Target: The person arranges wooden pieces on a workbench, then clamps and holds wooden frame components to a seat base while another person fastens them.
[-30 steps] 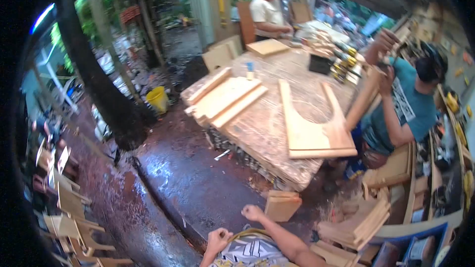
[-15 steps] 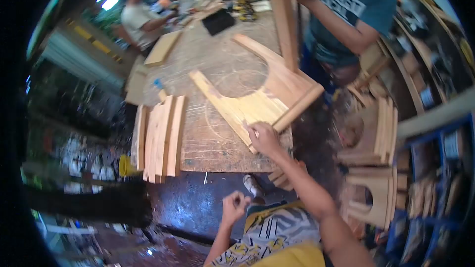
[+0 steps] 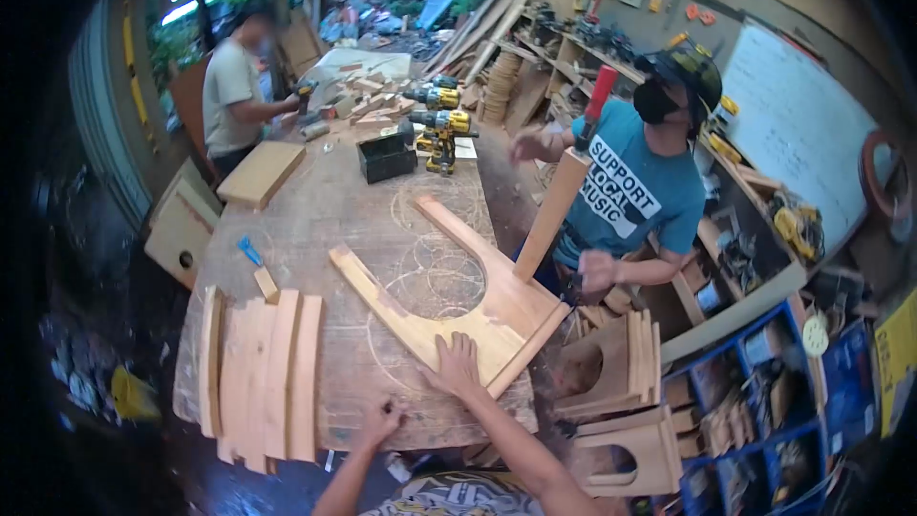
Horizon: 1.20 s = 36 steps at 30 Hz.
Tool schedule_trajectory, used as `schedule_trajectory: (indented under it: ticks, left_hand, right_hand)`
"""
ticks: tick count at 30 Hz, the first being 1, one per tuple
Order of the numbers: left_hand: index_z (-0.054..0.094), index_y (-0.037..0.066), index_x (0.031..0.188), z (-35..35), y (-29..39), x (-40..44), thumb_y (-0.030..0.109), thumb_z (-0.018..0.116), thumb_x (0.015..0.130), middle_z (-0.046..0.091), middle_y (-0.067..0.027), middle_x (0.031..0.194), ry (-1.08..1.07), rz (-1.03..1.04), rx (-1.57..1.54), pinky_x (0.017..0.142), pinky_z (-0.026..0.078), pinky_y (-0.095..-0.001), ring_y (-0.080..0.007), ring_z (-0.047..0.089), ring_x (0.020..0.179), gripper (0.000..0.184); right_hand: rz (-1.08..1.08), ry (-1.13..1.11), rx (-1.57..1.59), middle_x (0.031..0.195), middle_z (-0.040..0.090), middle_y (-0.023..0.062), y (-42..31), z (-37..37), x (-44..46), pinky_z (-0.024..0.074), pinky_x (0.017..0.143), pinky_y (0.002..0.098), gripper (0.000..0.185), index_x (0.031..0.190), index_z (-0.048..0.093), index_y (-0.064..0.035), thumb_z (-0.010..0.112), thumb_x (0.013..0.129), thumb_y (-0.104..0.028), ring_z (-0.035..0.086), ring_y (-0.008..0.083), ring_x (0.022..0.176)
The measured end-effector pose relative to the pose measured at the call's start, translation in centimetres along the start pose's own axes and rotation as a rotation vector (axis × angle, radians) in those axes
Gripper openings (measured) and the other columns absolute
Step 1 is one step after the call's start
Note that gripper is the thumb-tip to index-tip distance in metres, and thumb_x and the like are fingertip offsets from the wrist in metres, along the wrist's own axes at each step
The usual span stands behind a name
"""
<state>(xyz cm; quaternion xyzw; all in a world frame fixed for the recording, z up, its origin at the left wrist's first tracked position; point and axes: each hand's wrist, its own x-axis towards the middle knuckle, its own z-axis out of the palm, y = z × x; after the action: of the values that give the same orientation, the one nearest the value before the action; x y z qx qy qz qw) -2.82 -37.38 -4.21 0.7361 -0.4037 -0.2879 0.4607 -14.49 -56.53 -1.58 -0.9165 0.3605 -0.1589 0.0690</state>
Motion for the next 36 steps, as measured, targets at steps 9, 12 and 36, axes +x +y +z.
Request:
schedule_trajectory:
  ticks: [9, 12, 36]
  left_hand:
    - [0.066, -0.002, 0.084, 1.8, -5.3, 1.4, 0.016, 0.065, 0.090, 0.063, -0.0111, 0.066, 0.037, 0.049, -0.104, 0.057, 0.047, -0.0325, -0.0163, 0.059, 0.058, 0.018]
    - [0.067, -0.001, 0.088, 1.6, -4.7, 0.6, 0.014, 0.064, 0.090, 0.065, -0.0103, 0.068, 0.025, -0.008, -0.309, 0.059, 0.049, -0.0318, -0.0163, 0.060, 0.059, 0.015]
    - [0.067, -0.002, 0.085, 2.5, -5.0, 2.2, 0.015, 0.062, 0.092, 0.064, -0.0108, 0.072, 0.501, -0.094, -0.021, 0.061, 0.047, -0.0308, -0.0160, 0.057, 0.063, 0.019]
  right_hand:
    - [0.037, -0.001, -0.057, 0.140, 0.035, 0.0316, -0.1, 1.7, -1.4, 0.0186, 0.113, 0.0561, 0.078, 0.144, 0.037, -0.0042, 0.060, 0.083, -0.048, 0.028, 0.0472, 0.134]
    - [0.031, -0.019, -0.057, 0.139, 0.036, 0.0328, -0.2, 1.1, -1.5, 0.0178, 0.113, 0.0564, 0.075, 0.143, 0.038, -0.0039, 0.059, 0.085, -0.047, 0.028, 0.0485, 0.133]
    - [-0.397, 0.227, 0.496, 0.085, 0.060, 0.0144, 8.4, -5.3, 6.7, 0.0519, 0.069, 0.0401, 0.009, 0.084, 0.065, -0.0040, 0.063, 0.078, -0.010, 0.062, 0.0327, 0.082]
